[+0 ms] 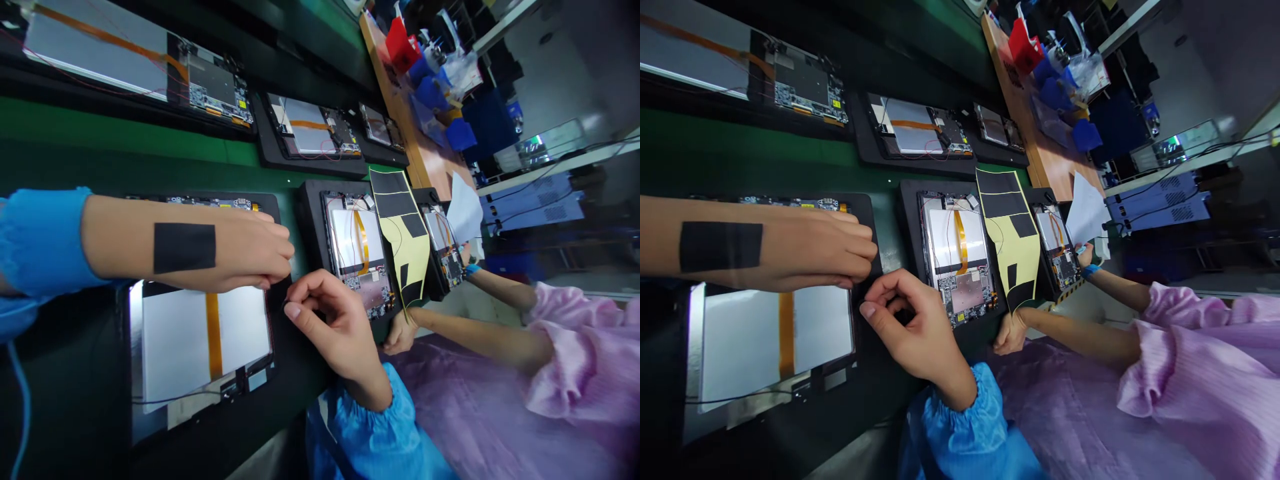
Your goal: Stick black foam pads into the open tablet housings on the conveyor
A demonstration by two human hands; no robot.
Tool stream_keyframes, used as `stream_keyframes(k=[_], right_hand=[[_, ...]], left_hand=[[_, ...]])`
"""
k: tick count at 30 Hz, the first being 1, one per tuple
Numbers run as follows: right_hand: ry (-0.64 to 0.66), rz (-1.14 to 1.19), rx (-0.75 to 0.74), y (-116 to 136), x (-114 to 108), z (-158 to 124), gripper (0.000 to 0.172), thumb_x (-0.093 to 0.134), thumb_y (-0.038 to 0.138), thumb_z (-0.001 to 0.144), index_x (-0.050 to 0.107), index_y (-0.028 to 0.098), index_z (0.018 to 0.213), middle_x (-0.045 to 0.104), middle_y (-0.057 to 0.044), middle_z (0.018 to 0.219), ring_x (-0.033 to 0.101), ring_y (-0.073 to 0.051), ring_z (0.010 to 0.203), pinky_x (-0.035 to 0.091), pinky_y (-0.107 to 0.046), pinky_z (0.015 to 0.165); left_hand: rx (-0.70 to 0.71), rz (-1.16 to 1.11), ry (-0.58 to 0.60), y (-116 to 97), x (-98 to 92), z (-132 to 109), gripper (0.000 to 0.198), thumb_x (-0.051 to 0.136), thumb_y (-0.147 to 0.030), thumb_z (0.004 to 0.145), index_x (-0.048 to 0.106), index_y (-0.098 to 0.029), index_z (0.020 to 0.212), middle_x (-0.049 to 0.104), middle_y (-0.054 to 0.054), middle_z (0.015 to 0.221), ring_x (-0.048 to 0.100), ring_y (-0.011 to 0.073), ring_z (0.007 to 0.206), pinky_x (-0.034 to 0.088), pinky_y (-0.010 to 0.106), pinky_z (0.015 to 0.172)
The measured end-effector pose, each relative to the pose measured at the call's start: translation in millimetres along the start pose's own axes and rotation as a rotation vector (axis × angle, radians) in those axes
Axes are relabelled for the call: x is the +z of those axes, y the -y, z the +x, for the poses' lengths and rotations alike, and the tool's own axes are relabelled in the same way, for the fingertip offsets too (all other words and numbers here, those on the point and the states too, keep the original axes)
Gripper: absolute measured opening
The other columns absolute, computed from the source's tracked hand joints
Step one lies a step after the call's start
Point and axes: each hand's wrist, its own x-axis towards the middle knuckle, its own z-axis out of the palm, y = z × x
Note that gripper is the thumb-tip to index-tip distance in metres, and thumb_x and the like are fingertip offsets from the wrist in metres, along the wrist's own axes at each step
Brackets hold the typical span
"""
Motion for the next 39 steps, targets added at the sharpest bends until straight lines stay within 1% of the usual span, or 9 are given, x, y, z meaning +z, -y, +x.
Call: stream_keyframes(k=[4,7,11,15,18,21,24,31,39], right_hand=[[0.098,-0.108,0.025,1.9,0.0,3.4,0.007,0.071,0.018,0.093,0.066,0.021,0.09,0.063,0.003,0.081,0.058,-0.011,0.072,0.045,-0.023,0.065],[0.135,-0.158,0.022,2.3,1.0,7.0,0.006,0.07,0.019,0.095,0.066,0.022,0.091,0.063,0.003,0.081,0.059,-0.012,0.073,0.045,-0.023,0.064],[0.121,-0.227,-0.029,-0.2,4.7,10.3,0.007,0.068,0.018,0.096,0.064,0.022,0.091,0.065,0.003,0.085,0.06,-0.012,0.078,0.046,-0.024,0.069],[0.092,-0.28,-0.082,-4.4,8.1,10.2,0.007,0.065,0.018,0.097,0.063,0.022,0.091,0.066,0.002,0.088,0.062,-0.014,0.08,0.048,-0.025,0.073],[0.087,-0.297,-0.104,-6.8,8.4,8.9,0.007,0.065,0.019,0.097,0.063,0.022,0.092,0.067,0.001,0.09,0.062,-0.014,0.081,0.048,-0.025,0.074],[0.085,-0.292,-0.111,-6.9,6.8,7.9,0.006,0.066,0.02,0.097,0.062,0.022,0.092,0.066,0.001,0.088,0.062,-0.014,0.079,0.048,-0.025,0.07],[0.094,-0.264,-0.113,-5.3,5.0,8.0,0.007,0.065,0.02,0.097,0.062,0.022,0.091,0.064,0.001,0.086,0.061,-0.014,0.077,0.047,-0.024,0.067],[0.125,-0.317,-0.153,-5.2,6.1,9.6,0.01,0.064,0.016,0.098,0.061,0.022,0.09,0.064,0.002,0.086,0.06,-0.013,0.078,0.047,-0.025,0.073],[0.099,-0.417,-0.199,-7.4,8.5,8.8,0.009,0.062,0.017,0.1,0.063,0.023,0.093,0.068,-0.001,0.091,0.064,-0.016,0.083,0.052,-0.027,0.079]], left_hand=[[-0.02,-0.002,0.012,1.6,-2.9,0.1,0.022,0.058,-0.011,0.095,0.053,-0.023,0.077,0.054,-0.001,0.077,0.046,0.0205,0.073,0.025,0.038,0.069],[-0.041,0.007,0.02,0.1,-2.8,-1.0,0.021,0.059,-0.009,0.095,0.055,-0.022,0.079,0.053,-0.001,0.08,0.046,0.02,0.075,0.025,0.037,0.071],[-0.073,-0.068,0.038,-0.2,-1.6,-3.0,0.019,0.056,-0.01,0.097,0.058,-0.022,0.082,0.056,0.0,0.085,0.048,0.0202,0.08,0.027,0.037,0.074],[-0.078,-0.098,0.028,-0.2,-4.4,-2.7,0.021,0.055,-0.013,0.098,0.057,-0.022,0.079,0.056,0.001,0.082,0.047,0.0206,0.079,0.027,0.036,0.075],[-0.13,-0.096,0.099,-4.1,-11.7,-0.4,0.021,0.053,-0.012,0.1,0.061,-0.021,0.083,0.058,0.001,0.085,0.048,0.0206,0.081,0.029,0.035,0.076],[-0.156,-0.093,0.157,-8.3,-18.9,1.8,0.02,0.055,-0.012,0.101,0.063,-0.02,0.084,0.059,0.002,0.086,0.049,0.0203,0.081,0.031,0.034,0.077],[-0.159,-0.092,0.143,-9.3,-20.8,2.0,0.021,0.054,-0.012,0.101,0.062,-0.02,0.083,0.058,0.001,0.085,0.048,0.0201,0.08,0.032,0.034,0.077],[-0.143,-0.056,0.137,-8.6,-17.0,1.4,0.022,0.052,-0.012,0.101,0.059,-0.019,0.081,0.056,0.003,0.084,0.047,0.0204,0.077,0.032,0.035,0.075],[-0.233,-0.009,0.107,-14.2,-11.3,3.1,0.027,0.049,-0.011,0.1,0.051,-0.019,0.074,0.054,0.003,0.082,0.043,0.0202,0.077,0.03,0.036,0.073]])
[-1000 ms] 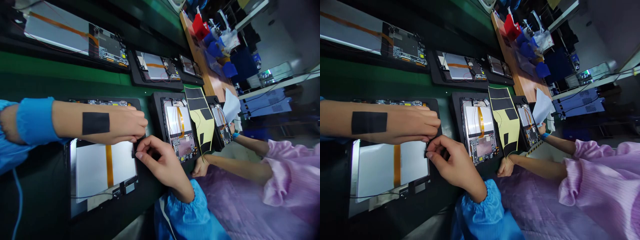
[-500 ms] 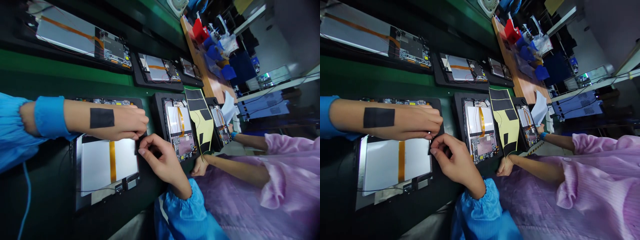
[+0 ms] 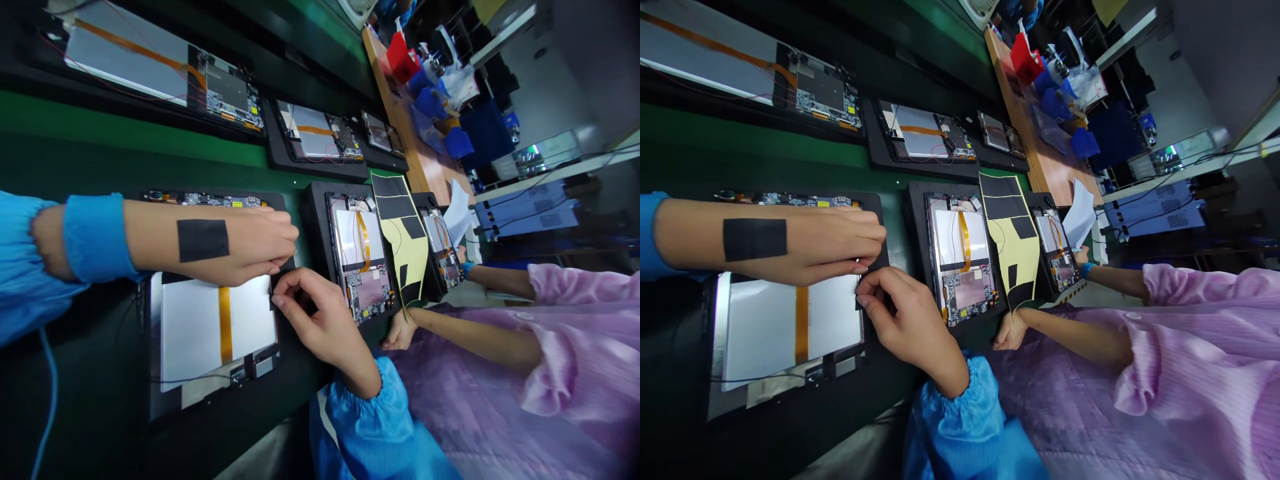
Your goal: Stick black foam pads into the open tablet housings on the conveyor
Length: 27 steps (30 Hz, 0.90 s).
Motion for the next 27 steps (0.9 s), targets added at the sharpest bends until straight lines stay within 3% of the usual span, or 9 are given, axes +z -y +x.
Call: stream_keyframes(k=[13,20,27], right_hand=[[0.041,-0.116,-0.107,-2.4,1.3,-2.0,0.012,0.054,0.016,0.105,0.059,0.023,0.097,0.065,-0.004,0.098,0.064,-0.019,0.095,0.052,-0.031,0.086],[0.034,-0.1,-0.042,-0.8,0.4,0.4,0.007,0.06,0.016,0.103,0.062,0.022,0.105,0.062,-0.006,0.113,0.061,-0.017,0.09,0.052,-0.03,0.081],[0.002,-0.056,0.016,-2.6,1.8,3.0,0.008,0.06,0.016,0.102,0.064,0.023,0.1,0.062,-0.003,0.107,0.06,-0.015,0.083,0.051,-0.028,0.079]], left_hand=[[0.0,0.031,-0.008,0.8,0.0,0.1,0.026,0.05,-0.011,0.099,0.051,-0.019,0.074,0.055,0.004,0.082,0.042,0.0206,0.076,0.03,0.038,0.073],[0.012,0.036,-0.021,1.2,3.3,0.6,0.027,0.046,-0.012,0.101,0.053,-0.019,0.075,0.056,0.005,0.083,0.043,0.021,0.077,0.031,0.038,0.075],[0.0,-0.006,-0.017,-1.0,-0.9,1.3,0.026,0.046,-0.011,0.099,0.052,-0.02,0.075,0.057,0.004,0.082,0.045,0.0212,0.077,0.031,0.037,0.074]])
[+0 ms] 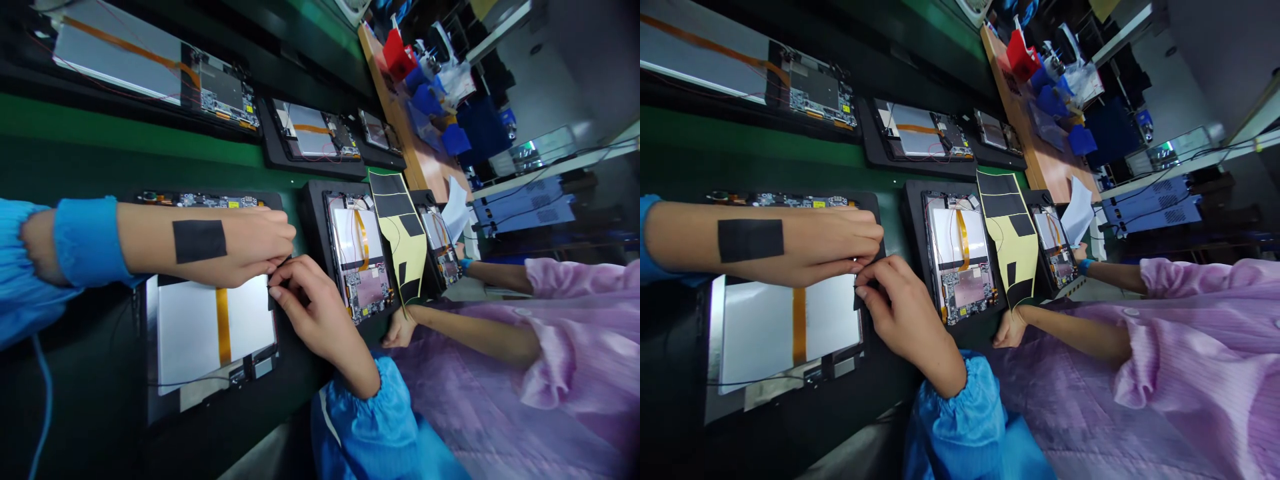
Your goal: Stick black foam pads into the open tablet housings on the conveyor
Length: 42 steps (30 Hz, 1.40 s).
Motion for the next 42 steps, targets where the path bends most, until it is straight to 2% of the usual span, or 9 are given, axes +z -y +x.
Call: stream_keyframes(k=[7,11,19,24,30,37,39,41,42], right_hand=[[-0.191,-0.059,-0.005,-1.7,18.7,2.5,0.006,0.058,0.019,0.102,0.06,0.022,0.107,0.065,-0.005,0.102,0.06,-0.018,0.085,0.05,-0.03,0.078],[-0.3,-0.096,-0.136,-8.0,26.7,-5.3,0.01,0.056,0.022,0.106,0.066,0.021,0.103,0.068,-0.007,0.097,0.066,-0.02,0.09,0.055,-0.031,0.082],[-0.137,-0.351,-0.292,0.5,18.4,-50.5,0.036,0.063,0.033,0.105,0.066,0.012,0.135,0.07,-0.022,0.13,0.066,-0.032,0.117,0.061,-0.048,0.097],[-0.142,-0.382,-0.371,1.7,15.9,-58.2,0.036,0.061,0.031,0.106,0.065,0.008,0.134,0.07,-0.024,0.134,0.066,-0.033,0.123,0.06,-0.048,0.103],[-0.185,-0.435,-0.325,-0.9,25.3,-40.3,0.052,0.062,0.043,0.105,0.06,0.007,0.143,0.058,-0.029,0.152,0.06,-0.038,0.134,0.059,-0.053,0.105],[-0.195,-0.221,-0.187,-0.6,25.0,-80.0,0.041,0.061,0.036,0.105,0.066,0.014,0.14,0.064,-0.021,0.149,0.061,-0.031,0.137,0.055,-0.048,0.114],[-0.244,-0.148,-0.067,-4.3,23.5,-83.0,0.046,0.057,0.036,0.107,0.062,0.014,0.147,0.06,-0.021,0.154,0.055,-0.031,0.145,0.048,-0.051,0.121],[-0.245,-0.068,0.038,-9.6,25.6,-80.6,0.056,0.056,0.039,0.106,0.055,0.011,0.154,0.053,-0.022,0.161,0.047,-0.033,0.153,0.04,-0.055,0.126],[-0.233,-0.008,0.081,-12.5,28.7,-78.4,0.061,0.057,0.041,0.104,0.053,0.01,0.156,0.05,-0.022,0.164,0.044,-0.034,0.155,0.037,-0.056,0.128]], left_hand=[[0.084,-0.036,-0.122,12.4,13.2,-1.5,0.021,0.052,-0.013,0.094,0.054,-0.022,0.075,0.057,0.003,0.078,0.047,0.0223,0.075,0.031,0.037,0.072],[0.084,-0.013,-0.103,10.6,10.4,-1.5,0.024,0.05,-0.012,0.097,0.052,-0.022,0.076,0.058,0.002,0.078,0.049,0.0219,0.074,0.033,0.036,0.072],[0.037,-0.033,-0.008,5.5,-0.7,-1.5,0.022,0.052,-0.012,0.099,0.052,-0.022,0.079,0.06,0.001,0.081,0.05,0.0207,0.076,0.035,0.034,0.073],[0.037,-0.049,0.003,5.5,-0.3,-1.6,0.023,0.052,-0.014,0.1,0.052,-0.021,0.078,0.06,0.002,0.08,0.048,0.0208,0.075,0.034,0.035,0.073],[0.034,-0.049,0.011,3.3,-0.5,-3.2,0.026,0.045,-0.019,0.103,0.053,-0.022,0.079,0.059,0.003,0.082,0.049,0.022,0.077,0.035,0.036,0.074],[-0.076,0.078,0.057,-0.2,-3.3,-4.7,0.03,0.042,-0.03,0.105,0.059,-0.022,0.083,0.066,0.007,0.089,0.06,0.0248,0.089,0.046,0.039,0.085],[-0.219,0.168,-0.071,-22.0,-3.4,-22.4,0.035,0.037,-0.036,0.107,0.067,-0.02,0.101,0.07,0.013,0.116,0.062,0.0311,0.115,0.047,0.049,0.105],[-0.475,0.194,-0.385,-57.8,8.5,-52.4,0.047,0.033,-0.044,0.108,0.059,-0.017,0.137,0.053,0.017,0.155,0.042,0.0363,0.15,0.034,0.058,0.124],[-0.623,0.155,-0.535,-78.8,21.0,-69.8,0.055,0.034,-0.049,0.108,0.05,-0.017,0.15,0.045,0.016,0.164,0.035,0.0355,0.156,0.031,0.058,0.128]])
